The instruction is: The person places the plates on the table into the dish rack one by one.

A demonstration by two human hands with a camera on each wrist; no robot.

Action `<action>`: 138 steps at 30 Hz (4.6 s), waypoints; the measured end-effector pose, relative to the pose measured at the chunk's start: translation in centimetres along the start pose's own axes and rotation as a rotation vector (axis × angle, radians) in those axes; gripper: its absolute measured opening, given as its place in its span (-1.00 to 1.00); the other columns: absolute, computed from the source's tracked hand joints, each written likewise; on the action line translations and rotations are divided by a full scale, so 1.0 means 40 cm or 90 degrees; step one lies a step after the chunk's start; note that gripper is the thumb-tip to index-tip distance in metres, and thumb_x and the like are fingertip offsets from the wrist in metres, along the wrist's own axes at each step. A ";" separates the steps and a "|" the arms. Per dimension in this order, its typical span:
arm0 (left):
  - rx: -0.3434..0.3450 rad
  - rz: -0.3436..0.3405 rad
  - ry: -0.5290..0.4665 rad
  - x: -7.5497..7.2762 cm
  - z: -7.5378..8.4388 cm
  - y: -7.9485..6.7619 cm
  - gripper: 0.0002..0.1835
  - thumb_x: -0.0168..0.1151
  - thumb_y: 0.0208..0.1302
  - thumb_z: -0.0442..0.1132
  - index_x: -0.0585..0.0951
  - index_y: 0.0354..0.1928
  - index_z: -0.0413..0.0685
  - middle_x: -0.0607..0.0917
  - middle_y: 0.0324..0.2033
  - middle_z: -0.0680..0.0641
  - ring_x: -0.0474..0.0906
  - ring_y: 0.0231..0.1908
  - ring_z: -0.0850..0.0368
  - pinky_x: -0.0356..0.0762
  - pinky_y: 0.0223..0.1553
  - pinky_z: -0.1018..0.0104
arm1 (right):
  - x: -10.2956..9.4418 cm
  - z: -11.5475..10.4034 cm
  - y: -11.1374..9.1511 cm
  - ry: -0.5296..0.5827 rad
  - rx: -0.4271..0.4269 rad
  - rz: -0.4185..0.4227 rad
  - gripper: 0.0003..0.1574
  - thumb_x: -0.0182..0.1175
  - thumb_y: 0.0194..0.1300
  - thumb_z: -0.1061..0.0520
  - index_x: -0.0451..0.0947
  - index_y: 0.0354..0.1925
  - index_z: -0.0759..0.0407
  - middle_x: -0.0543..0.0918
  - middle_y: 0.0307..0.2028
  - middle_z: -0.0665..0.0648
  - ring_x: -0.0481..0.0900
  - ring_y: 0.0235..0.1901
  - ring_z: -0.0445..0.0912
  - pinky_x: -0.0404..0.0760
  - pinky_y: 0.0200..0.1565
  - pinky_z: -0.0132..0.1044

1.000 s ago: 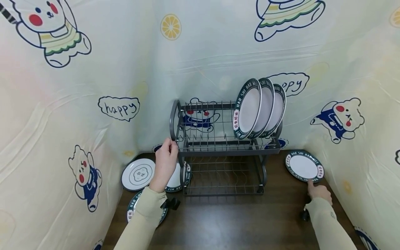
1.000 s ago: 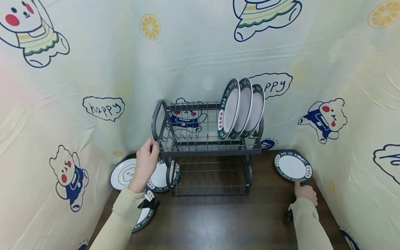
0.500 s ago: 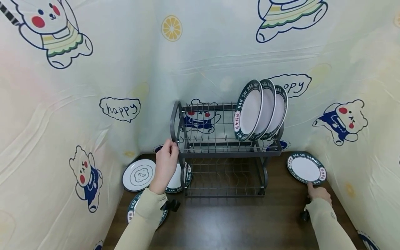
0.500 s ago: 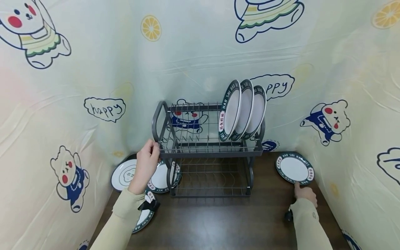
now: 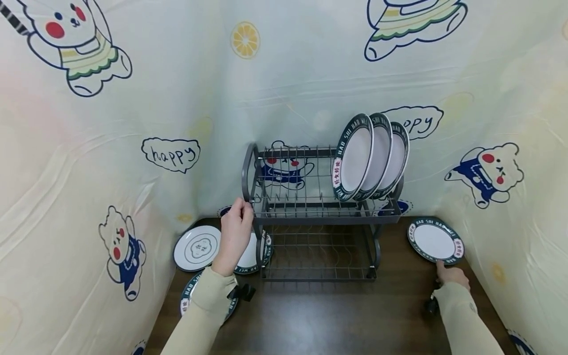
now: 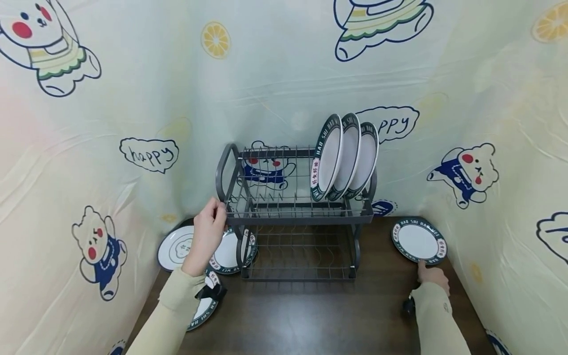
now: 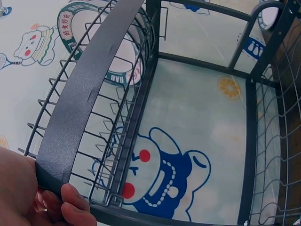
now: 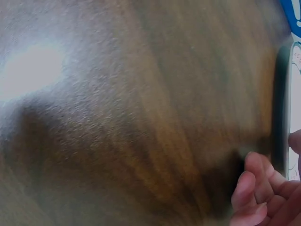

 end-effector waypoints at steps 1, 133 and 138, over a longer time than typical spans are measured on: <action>0.001 0.001 -0.001 0.000 0.000 0.001 -0.70 -0.10 0.65 -0.19 0.38 -0.36 -0.05 0.40 -0.58 -0.05 0.34 -0.62 0.06 0.27 -0.60 0.30 | 0.000 -0.003 0.000 0.005 0.005 0.002 -0.03 -0.28 0.51 -0.38 0.67 -0.56 0.27 0.68 -0.58 0.16 0.64 -0.30 0.21 0.58 -0.20 0.04; -0.007 -0.014 -0.013 -0.004 -0.003 0.000 -0.73 -0.13 0.66 -0.17 0.39 -0.30 -0.07 0.38 -0.56 -0.07 0.36 -0.61 -0.02 0.25 -0.61 0.31 | -0.155 -0.125 -0.510 0.719 -0.141 0.281 -0.41 0.01 0.54 0.14 0.56 -0.67 0.19 0.52 -0.80 0.01 0.38 -0.86 -0.18 0.35 -0.77 -0.42; -0.003 -0.015 -0.016 -0.003 -0.006 0.002 -0.72 -0.13 0.66 -0.16 0.39 -0.30 -0.07 0.38 -0.56 -0.07 0.37 -0.61 -0.03 0.26 -0.62 0.30 | -0.178 -0.147 -0.541 0.755 -0.161 0.276 -0.41 0.03 0.54 0.14 0.55 -0.68 0.20 0.50 -0.81 0.02 0.36 -0.88 -0.19 0.33 -0.79 -0.42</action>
Point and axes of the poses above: each hand's wrist, its own y-axis towards the middle knuckle, its own x-axis out of the palm, z = x × y, the point moved 2 cm from there along y, towards the middle knuckle
